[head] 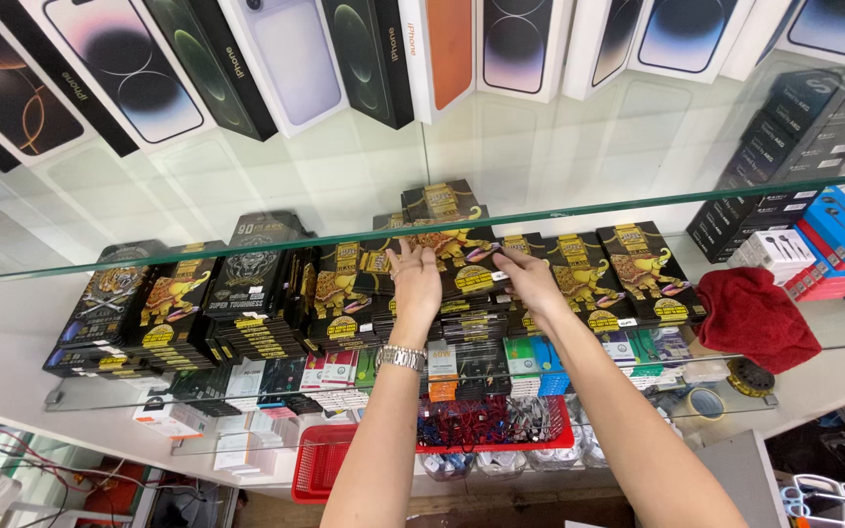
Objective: The person wipes a glass shelf with a red cloth and then rearranges several small product boxes on the shelf. The person handles boxes of screen protectors and earphones, moving them to different positions on the shelf.
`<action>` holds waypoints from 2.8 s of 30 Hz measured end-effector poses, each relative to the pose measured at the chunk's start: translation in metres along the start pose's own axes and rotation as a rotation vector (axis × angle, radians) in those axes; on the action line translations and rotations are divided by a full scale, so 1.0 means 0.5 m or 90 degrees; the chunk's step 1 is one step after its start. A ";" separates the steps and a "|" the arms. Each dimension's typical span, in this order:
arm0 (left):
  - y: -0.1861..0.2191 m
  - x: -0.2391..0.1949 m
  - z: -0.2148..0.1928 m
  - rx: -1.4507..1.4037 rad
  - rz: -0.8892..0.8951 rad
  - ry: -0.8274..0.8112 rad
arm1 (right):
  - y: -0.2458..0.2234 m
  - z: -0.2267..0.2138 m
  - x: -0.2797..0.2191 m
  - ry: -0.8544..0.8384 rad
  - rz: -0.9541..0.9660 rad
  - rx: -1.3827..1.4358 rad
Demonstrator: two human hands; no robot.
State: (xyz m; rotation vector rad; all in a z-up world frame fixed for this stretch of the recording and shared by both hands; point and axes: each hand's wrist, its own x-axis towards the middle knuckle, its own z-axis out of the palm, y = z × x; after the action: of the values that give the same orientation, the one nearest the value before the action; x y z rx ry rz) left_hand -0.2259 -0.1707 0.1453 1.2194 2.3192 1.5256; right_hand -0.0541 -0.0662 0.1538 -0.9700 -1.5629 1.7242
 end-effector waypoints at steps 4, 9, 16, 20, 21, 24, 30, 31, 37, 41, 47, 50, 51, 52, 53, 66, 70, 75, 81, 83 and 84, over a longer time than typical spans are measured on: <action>0.107 -0.054 0.025 -0.160 -0.058 -0.030 | -0.007 -0.100 -0.076 -0.088 -0.026 0.305; 0.203 -0.095 0.167 -0.708 -0.182 -0.238 | 0.034 -0.243 -0.175 -0.051 -0.016 0.390; 0.192 -0.175 0.340 -0.874 -0.550 -0.547 | 0.173 -0.546 -0.181 0.317 -0.044 -0.400; 0.182 -0.206 0.375 -0.820 -0.563 -0.586 | 0.229 -0.695 -0.143 0.444 0.009 -0.821; 0.182 -0.208 0.375 -0.801 -0.563 -0.585 | 0.238 -0.716 -0.129 0.430 0.030 -0.835; 0.189 -0.201 0.371 -0.755 -0.571 -0.560 | 0.267 -0.758 -0.107 0.406 0.056 -0.829; 0.189 -0.182 0.385 -0.695 -0.567 -0.579 | 0.271 -0.734 -0.151 0.521 -0.015 -0.555; 0.184 -0.176 0.395 -0.685 -0.565 -0.583 | 0.246 -0.717 -0.170 0.554 -0.036 -0.434; 0.140 -0.171 0.470 -0.702 -0.548 -0.610 | 0.085 -0.463 -0.304 0.289 -0.247 -0.470; 0.138 -0.203 0.471 -0.711 -0.482 -0.634 | 0.052 -0.340 -0.321 0.243 -0.409 -0.679; 0.202 -0.233 0.388 -0.493 -0.324 -0.777 | 0.042 -0.397 -0.249 0.408 -0.331 -0.670; 0.210 -0.249 0.334 -0.448 -0.164 -0.831 | 0.010 -0.445 -0.244 0.557 -0.268 -0.465; 0.208 -0.246 0.316 -0.423 -0.116 -0.831 | -0.002 -0.452 -0.249 0.556 -0.219 -0.412; 0.209 -0.245 0.300 -0.398 -0.068 -0.830 | -0.014 -0.456 -0.253 0.554 -0.170 -0.360; 0.219 -0.240 0.296 -0.360 -0.004 -0.790 | -0.030 -0.463 -0.250 0.553 -0.125 -0.308; 0.263 -0.301 0.227 -0.210 0.244 -0.552 | 0.082 -0.554 -0.276 0.469 -0.025 0.006; 0.255 -0.278 0.232 -0.235 0.223 -0.521 | 0.066 -0.542 -0.275 0.431 -0.031 0.212; 0.236 -0.276 0.276 -0.387 0.188 -0.574 | 0.052 -0.505 -0.250 0.465 -0.092 0.142; 0.224 -0.252 0.325 -0.533 -0.161 -0.563 | 0.052 -0.374 -0.261 0.484 -0.388 -0.341; 0.226 -0.234 0.334 -0.570 -0.243 -0.516 | 0.074 -0.326 -0.298 0.456 -0.409 -0.446; 0.224 -0.221 0.334 -0.558 -0.254 -0.469 | 0.083 -0.311 -0.319 0.423 -0.402 -0.449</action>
State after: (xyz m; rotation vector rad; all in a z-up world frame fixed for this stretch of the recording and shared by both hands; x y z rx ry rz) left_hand -0.0081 -0.1044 0.1190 0.7938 1.1198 1.3580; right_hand 0.1645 -0.1185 0.1258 -1.0496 -1.7433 0.3429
